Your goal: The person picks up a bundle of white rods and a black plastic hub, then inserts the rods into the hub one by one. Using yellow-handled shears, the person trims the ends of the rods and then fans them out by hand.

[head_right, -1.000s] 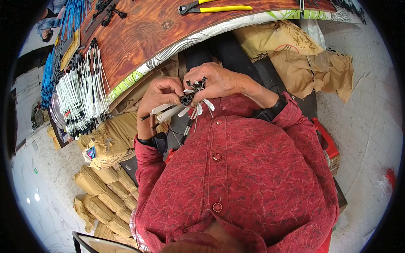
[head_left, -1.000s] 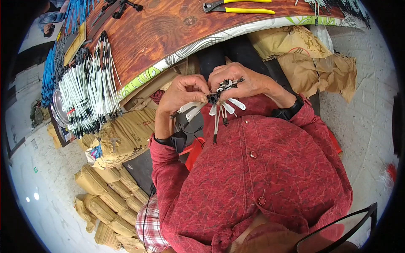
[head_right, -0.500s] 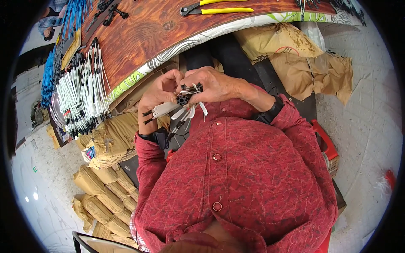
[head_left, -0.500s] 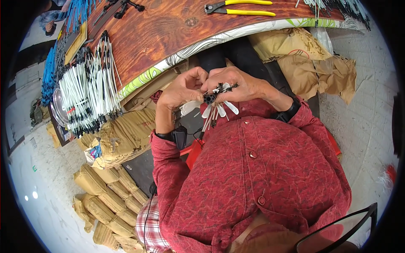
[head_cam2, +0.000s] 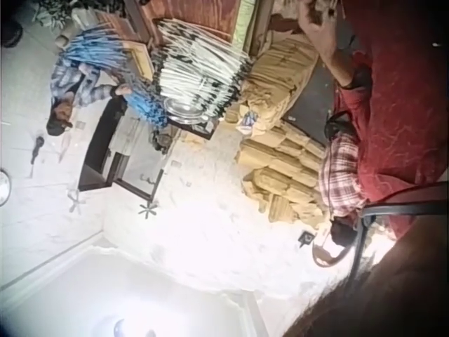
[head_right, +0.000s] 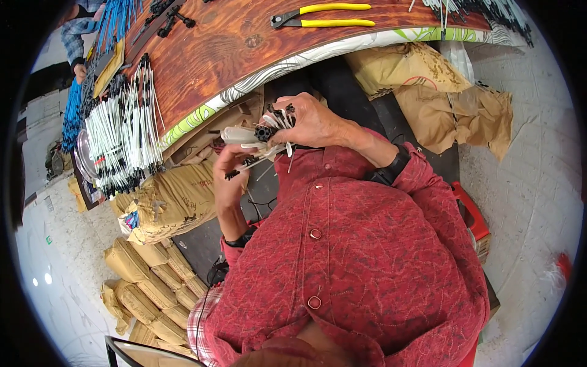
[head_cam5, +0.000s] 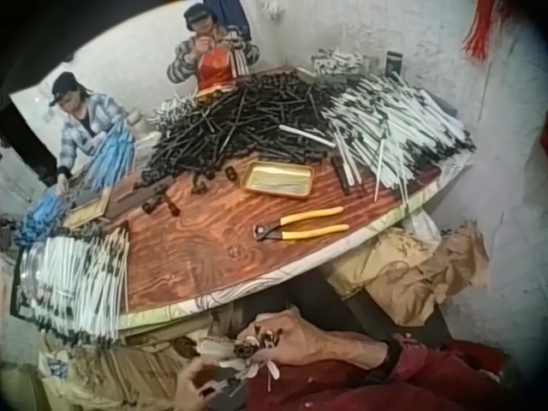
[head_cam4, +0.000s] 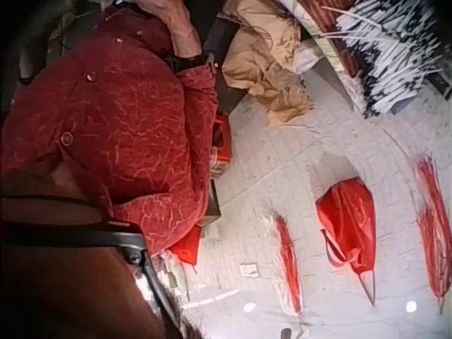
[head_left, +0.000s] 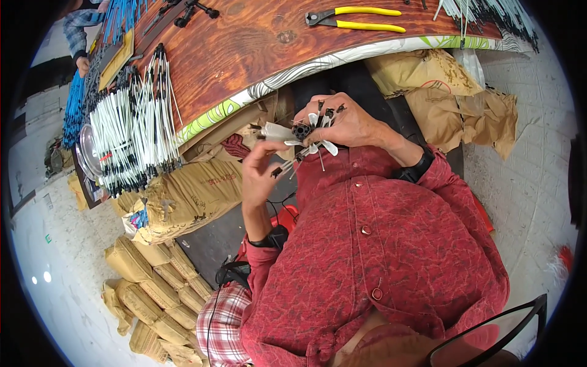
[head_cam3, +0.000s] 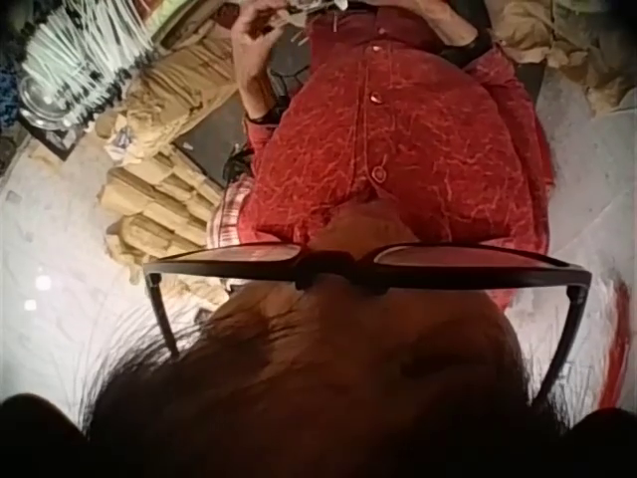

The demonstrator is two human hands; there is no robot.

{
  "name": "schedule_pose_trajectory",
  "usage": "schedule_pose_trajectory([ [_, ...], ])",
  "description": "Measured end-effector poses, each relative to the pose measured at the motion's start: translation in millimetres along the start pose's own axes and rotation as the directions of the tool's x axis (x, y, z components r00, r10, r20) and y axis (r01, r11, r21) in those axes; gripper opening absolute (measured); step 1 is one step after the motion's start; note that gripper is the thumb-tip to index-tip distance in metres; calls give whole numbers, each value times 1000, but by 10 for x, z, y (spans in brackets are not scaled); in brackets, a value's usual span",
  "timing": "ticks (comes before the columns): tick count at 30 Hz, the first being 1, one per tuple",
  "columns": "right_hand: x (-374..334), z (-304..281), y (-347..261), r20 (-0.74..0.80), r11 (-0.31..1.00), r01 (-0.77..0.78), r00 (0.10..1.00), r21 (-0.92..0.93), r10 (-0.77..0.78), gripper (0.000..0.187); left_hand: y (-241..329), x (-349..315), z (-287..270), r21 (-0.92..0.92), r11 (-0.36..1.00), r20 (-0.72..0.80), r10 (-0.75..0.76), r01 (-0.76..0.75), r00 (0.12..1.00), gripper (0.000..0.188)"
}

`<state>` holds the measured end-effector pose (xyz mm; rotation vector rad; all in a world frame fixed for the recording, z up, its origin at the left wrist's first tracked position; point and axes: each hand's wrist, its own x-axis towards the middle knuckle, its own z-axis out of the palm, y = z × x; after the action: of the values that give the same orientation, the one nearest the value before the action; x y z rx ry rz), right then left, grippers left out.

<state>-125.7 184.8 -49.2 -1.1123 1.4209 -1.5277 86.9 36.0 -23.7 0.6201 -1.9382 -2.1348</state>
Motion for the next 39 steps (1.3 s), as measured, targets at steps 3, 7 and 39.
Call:
schedule_pose_trajectory([
  [3, 22, 8, -90, -44, 992, -125, 991, -24, 124, 26, 152, 39, 207, 175, 980, -62, 107, -95, 992, 59],
  [7, 20, 70, -116, -144, 976, -213, 968, -37, 206, 26, 374, 119, 448, 510, 845, -80, 233, -161, 969, 74],
  [39, 38, 228, -15, -342, 981, -111, 938, -156, 51, 30, 279, 392, 413, 537, 830, -127, 253, -148, 959, 47],
])
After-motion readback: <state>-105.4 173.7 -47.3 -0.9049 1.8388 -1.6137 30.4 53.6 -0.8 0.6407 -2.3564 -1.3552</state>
